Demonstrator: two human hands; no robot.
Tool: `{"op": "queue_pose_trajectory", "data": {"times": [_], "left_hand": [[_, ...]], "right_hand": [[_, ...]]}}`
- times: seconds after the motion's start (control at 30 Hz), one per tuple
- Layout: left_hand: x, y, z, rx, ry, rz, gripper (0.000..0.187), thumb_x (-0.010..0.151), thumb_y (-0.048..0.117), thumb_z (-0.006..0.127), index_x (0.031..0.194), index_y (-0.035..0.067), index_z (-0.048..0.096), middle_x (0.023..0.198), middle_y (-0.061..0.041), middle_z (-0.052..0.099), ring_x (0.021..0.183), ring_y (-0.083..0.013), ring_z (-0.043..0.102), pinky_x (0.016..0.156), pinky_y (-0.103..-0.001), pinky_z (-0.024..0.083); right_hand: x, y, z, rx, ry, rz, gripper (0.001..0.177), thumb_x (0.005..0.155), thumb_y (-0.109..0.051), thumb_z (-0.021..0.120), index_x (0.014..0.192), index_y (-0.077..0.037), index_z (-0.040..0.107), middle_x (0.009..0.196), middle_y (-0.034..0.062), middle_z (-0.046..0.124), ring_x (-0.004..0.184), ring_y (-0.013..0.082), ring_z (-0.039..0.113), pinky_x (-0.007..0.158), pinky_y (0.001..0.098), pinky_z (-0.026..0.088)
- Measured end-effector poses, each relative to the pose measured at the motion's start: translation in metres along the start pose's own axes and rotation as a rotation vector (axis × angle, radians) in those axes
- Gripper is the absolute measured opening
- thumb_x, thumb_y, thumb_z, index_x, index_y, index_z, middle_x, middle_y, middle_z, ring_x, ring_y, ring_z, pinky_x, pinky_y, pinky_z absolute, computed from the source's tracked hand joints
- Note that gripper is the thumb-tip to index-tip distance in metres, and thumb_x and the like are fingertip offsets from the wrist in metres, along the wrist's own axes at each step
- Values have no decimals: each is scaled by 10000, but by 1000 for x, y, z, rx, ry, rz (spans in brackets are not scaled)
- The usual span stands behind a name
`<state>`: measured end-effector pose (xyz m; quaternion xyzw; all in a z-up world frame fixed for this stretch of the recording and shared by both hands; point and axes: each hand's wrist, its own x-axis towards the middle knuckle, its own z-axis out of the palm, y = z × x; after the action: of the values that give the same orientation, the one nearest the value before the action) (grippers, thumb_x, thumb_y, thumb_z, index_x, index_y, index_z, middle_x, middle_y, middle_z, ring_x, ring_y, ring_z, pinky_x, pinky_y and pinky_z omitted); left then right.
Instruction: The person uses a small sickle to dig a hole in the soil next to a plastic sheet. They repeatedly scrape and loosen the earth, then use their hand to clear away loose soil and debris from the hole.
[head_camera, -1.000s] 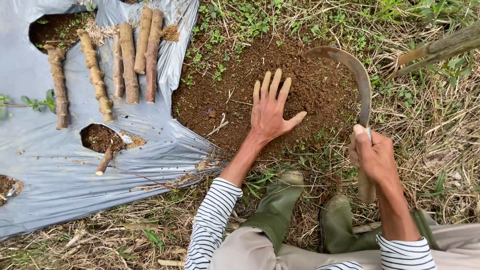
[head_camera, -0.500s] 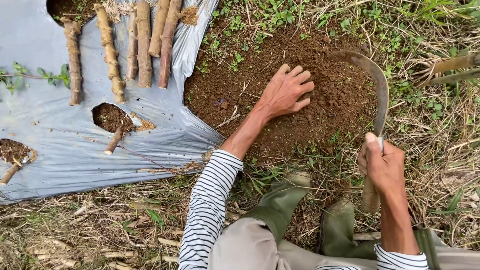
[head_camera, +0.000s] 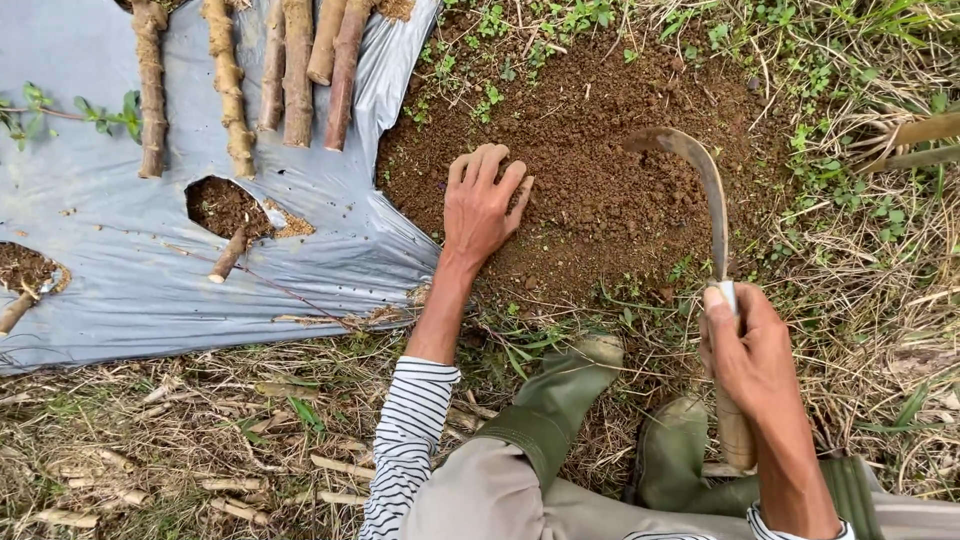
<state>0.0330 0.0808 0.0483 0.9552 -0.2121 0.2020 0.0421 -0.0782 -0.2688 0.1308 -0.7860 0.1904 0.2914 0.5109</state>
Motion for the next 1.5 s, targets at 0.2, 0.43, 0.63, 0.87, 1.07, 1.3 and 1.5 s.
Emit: {"op": "queue_pose_trajectory", "data": {"times": [0.2, 0.43, 0.63, 0.87, 1.07, 1.3, 1.5], "left_hand": [[-1, 22, -13, -155, -24, -142, 705, 927, 627, 679, 1440, 157, 566, 1555, -185, 473, 1455, -339, 478, 1238, -580, 301], [1, 57, 15, -184, -43, -279, 855, 914, 746, 496, 1528, 155, 431, 1639, -186, 353, 1556, -313, 287, 1275, -559, 63], [-18, 52, 18, -186, -90, -342, 1031, 853, 771, 621, 1599, 135, 303, 1699, -177, 241, 1593, -322, 202, 1279, -570, -4], [-21, 56, 21, -219, -59, -363, 1087, 816, 759, 685, 1612, 143, 274, 1713, -172, 201, 1599, -327, 183, 1283, -571, -13], [-24, 56, 23, -218, -79, -364, 1084, 818, 773, 660, 1609, 140, 275, 1714, -179, 191, 1600, -328, 176, 1284, -568, -22], [-19, 67, 14, -240, -27, -349, 1092, 804, 747, 684, 1595, 111, 281, 1707, -184, 196, 1597, -330, 178, 1286, -569, -1], [-26, 104, 31, -309, 90, -300, 980, 837, 674, 692, 1550, 106, 332, 1670, -196, 255, 1566, -344, 247, 1288, -567, 103]], "right_hand": [[-10, 2, 4, -349, 171, -27, 273, 1148, -251, 387, 1165, -33, 550, 759, 129, 669, 473, 227, 613, 375, 362, 562], [50, 28, 44, 11, 16, -144, 422, 1152, -240, 366, 878, 17, 559, 553, 84, 523, 387, 170, 499, 339, 301, 467], [14, 14, 31, -214, 145, -146, 538, 1148, -339, 401, 779, -4, 604, 515, 170, 566, 426, 258, 524, 453, 388, 456], [18, 8, 35, -187, 54, -165, 453, 1125, -289, 459, 794, -2, 573, 500, 146, 563, 350, 221, 495, 352, 350, 471], [62, 32, 32, -7, -4, -182, 463, 1164, -272, 368, 830, -22, 567, 485, 89, 536, 324, 176, 489, 294, 286, 450], [21, 10, 23, -263, 61, -190, 370, 1130, -207, 455, 898, 37, 610, 533, 147, 559, 345, 186, 457, 359, 328, 451], [67, 17, 42, -123, -4, -211, 374, 1140, -207, 429, 894, 20, 596, 560, 113, 571, 395, 182, 520, 369, 286, 457]]}}
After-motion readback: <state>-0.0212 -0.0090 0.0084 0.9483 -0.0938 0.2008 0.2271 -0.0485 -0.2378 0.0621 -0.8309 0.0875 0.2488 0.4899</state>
